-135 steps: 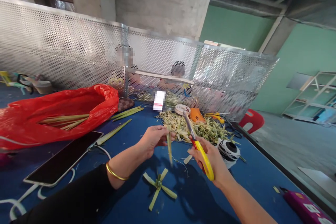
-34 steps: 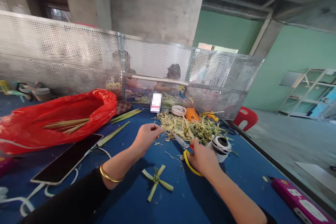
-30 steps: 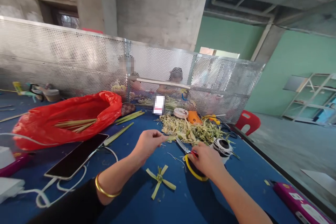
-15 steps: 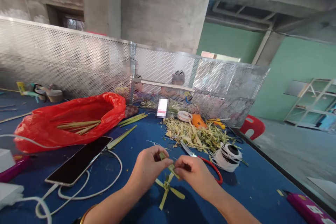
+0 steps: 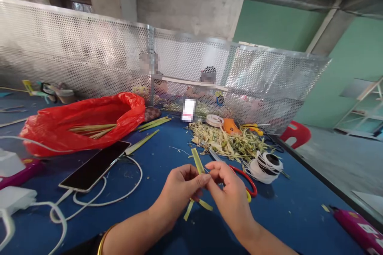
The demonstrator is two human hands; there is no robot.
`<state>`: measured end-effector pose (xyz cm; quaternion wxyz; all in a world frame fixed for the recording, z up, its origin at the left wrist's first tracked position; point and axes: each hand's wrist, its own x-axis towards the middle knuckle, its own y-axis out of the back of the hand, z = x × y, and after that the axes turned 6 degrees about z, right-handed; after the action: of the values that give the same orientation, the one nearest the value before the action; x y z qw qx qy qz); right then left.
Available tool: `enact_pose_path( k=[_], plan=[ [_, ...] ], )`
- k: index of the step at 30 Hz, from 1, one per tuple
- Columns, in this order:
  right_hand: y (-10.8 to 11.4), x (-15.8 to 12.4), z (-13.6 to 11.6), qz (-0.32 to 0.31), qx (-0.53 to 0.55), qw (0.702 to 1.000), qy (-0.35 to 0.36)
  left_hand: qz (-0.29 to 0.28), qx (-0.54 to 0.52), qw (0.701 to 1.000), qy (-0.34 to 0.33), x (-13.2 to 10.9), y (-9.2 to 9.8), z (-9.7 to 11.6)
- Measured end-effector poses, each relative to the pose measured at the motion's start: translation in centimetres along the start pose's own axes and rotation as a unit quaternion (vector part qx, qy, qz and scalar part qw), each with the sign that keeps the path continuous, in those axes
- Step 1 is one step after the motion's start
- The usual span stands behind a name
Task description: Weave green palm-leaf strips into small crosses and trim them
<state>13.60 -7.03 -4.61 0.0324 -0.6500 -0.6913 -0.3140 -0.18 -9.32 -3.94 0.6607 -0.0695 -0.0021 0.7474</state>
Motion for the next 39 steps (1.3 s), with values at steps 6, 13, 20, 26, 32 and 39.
enact_pose_path(
  k=[6, 13, 20, 26, 32, 39],
  plan=[
    [0.3, 0.2, 0.0, -0.013, 0.059, 0.998, 0.009, -0.030, -0.053, 0.998, 0.022, -0.4, 0.2, 0.9],
    [0.8, 0.3, -0.1, -0.031, 0.063, 0.993, 0.099, 0.010, -0.032, 0.999, 0.013, -0.5, 0.1, 1.4],
    [1.9, 0.7, -0.3, -0.077, -0.047, 0.970, 0.226, 0.018, -0.027, 0.999, 0.026, -0.4, 0.7, 1.9],
    [1.8, 0.9, 0.0, -0.044, -0.073, 0.953, 0.292, -0.014, -0.054, 0.996, 0.064, -0.3, 1.2, 2.0],
    [1.8, 0.7, -0.1, -0.010, -0.054, 0.958, 0.282, -0.043, -0.076, 0.992, 0.090, -0.4, 1.2, 1.7],
    [1.7, 0.9, -0.3, -0.025, -0.009, 0.973, 0.228, -0.023, -0.024, 0.999, 0.015, -0.6, 0.8, 2.0]
  ],
)
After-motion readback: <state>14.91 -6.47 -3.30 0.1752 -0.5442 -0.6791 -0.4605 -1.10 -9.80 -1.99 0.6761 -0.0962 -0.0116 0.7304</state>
